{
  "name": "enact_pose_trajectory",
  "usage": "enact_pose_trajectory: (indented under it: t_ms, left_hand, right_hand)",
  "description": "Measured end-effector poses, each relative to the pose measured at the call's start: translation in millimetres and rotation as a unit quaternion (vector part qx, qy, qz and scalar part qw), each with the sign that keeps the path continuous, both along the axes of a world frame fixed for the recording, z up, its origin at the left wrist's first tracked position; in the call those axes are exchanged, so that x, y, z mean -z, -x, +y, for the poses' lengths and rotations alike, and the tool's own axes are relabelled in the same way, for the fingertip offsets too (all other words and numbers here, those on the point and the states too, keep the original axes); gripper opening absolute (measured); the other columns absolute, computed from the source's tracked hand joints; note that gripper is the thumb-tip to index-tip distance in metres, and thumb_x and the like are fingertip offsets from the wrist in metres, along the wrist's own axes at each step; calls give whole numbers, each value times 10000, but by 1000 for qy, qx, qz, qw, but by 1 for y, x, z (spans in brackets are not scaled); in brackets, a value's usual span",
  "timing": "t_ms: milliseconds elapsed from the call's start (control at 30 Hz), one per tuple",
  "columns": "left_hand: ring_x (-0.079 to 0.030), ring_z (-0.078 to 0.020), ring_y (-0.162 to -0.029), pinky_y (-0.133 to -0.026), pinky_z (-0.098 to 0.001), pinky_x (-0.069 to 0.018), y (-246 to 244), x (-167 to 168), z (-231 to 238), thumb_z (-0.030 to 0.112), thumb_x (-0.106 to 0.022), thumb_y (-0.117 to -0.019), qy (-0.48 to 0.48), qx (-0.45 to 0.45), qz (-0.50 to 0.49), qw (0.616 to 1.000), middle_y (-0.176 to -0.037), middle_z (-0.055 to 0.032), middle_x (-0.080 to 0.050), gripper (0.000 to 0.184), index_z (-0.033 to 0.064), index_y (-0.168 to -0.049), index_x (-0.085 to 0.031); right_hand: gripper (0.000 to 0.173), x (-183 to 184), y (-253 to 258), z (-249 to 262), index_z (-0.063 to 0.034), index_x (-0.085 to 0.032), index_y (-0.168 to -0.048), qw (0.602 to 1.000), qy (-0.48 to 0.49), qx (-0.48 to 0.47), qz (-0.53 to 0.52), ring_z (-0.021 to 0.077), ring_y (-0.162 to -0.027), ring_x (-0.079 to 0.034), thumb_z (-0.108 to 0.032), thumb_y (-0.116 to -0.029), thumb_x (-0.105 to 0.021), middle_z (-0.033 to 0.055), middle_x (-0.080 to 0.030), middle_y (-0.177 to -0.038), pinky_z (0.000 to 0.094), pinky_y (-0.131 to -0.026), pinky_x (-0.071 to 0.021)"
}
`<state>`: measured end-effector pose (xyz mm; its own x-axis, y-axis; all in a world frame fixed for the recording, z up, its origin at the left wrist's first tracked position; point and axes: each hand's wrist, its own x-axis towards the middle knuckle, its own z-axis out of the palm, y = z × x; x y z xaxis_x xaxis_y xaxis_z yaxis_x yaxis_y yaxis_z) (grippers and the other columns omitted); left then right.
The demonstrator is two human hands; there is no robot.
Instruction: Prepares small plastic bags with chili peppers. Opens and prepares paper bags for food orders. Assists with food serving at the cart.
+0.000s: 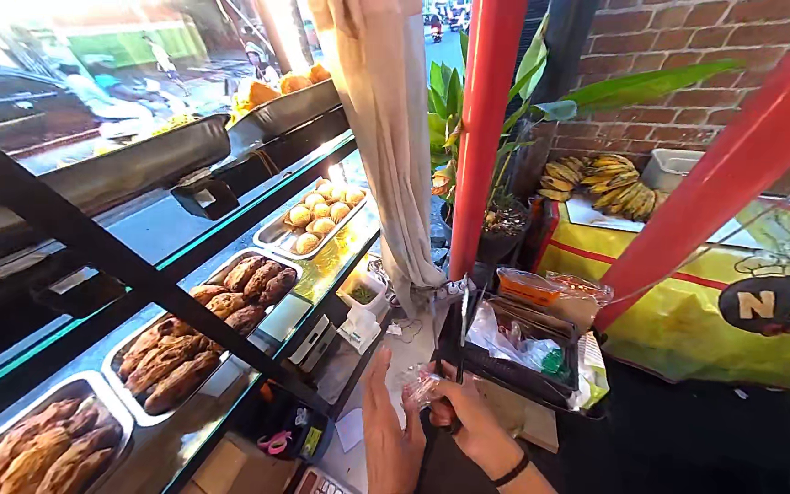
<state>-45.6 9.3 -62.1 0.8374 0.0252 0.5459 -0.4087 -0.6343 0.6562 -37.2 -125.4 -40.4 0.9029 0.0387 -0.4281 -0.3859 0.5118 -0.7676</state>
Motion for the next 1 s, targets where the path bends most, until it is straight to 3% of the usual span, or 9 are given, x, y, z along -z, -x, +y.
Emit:
enact_pose_trajectory:
  t_ms: [167, 267, 367, 433, 500, 600, 700, 867, 1000]
  left_hand:
    - [-669, -321, -1009, -859, -537, -520, -6, 25, -1, 69, -541, -801, -63, -95, -22, 993, -1196, -140, -684, 444, 20, -1222, -671]
    - [-573, -291, -1271, -1026, -461, -522, -6, 32, 11, 107, -624, -882, 166, 91, 111, 976, -1374, -173, -588, 506, -37, -1362, -549]
    - [-433, -332, -1438, -1146, -488, -447, -4, 31, 30, 274, -725, -929, 361, 299, 201, 860, -1561, -195, -433, 749, -43, -1513, -378]
    - [-429, -358, -1440, -1152, -496, -446, -4, 37, 40, 235, -720, -931, 358, 323, 172, 859, -1556, -200, -441, 579, -16, -1421, -539]
    - [-564, -315, -1319, -1077, -432, -518, -5, 40, 38, 189, -740, -922, 352, 293, 116, 881, -1404, -173, -601, 245, 65, -1133, -751]
    - [-657, -217, -1158, -977, -342, -568, -2, 34, 31, 147, -790, -865, 382, 205, 75, 898, -1211, -98, -704, 55, 107, -880, -755]
    - [-692, -183, -994, -863, -310, -606, -1, 29, 30, 115, -811, -827, 384, 123, 64, 913, -1051, -86, -714, 107, 69, -842, -715]
    - [-714, -137, -813, -760, -284, -625, 6, 27, 18, 36, -793, -828, 400, 154, 108, 897, -914, -57, -735, 104, 42, -891, -711]
    - [-730, -181, -830, -798, -366, -619, 10, 16, 14, 153, -655, -961, 517, 186, 245, 799, -914, -91, -735, 188, 7, -1062, -594]
  right_hand:
    - [143, 17, 12, 18, -38, -602, -1065, 995, 101, 12, -17, 44, -432, -433, -48, -940, -670, 5, -549, -653, 196, -405, -390]
    - [104, 25, 7, 17, -30, -593, -1096, 997, 60, 35, 19, 46, -434, -415, -66, -998, -597, 3, -524, -641, 194, -405, -378]
    - [271, 25, -2, -10, -155, -556, -860, 977, -146, -82, 134, -10, -414, -392, -196, -1084, -409, -79, -427, -549, 130, -411, -372]
    - [382, 27, -1, -20, -159, -561, -772, 936, -246, -185, 169, -27, -410, -428, -246, -1081, -354, -83, -440, -531, 104, -420, -398]
    - [338, 26, 4, -19, -150, -582, -819, 927, -254, -216, 174, -28, -423, -446, -225, -1066, -365, -76, -457, -549, 102, -431, -409]
    - [96, 27, 14, -15, -149, -583, -1056, 970, -158, -153, 99, -8, -443, -437, -167, -1021, -495, -54, -536, -660, 133, -423, -397]
    - [299, 33, 19, -18, -67, -555, -1274, 998, -20, -45, -39, 15, -460, -423, -180, -998, -574, 9, -617, -861, 162, -401, -379]
    - [395, 23, 16, -14, -42, -683, -1138, 940, 236, -6, -246, 62, -578, -553, -320, -883, -802, -5, -653, -796, 213, -485, -463]
    - [217, 12, 10, -12, -39, -689, -1052, 958, 209, 36, -193, 64, -487, -509, -182, -905, -758, 14, -640, -735, 211, -418, -424]
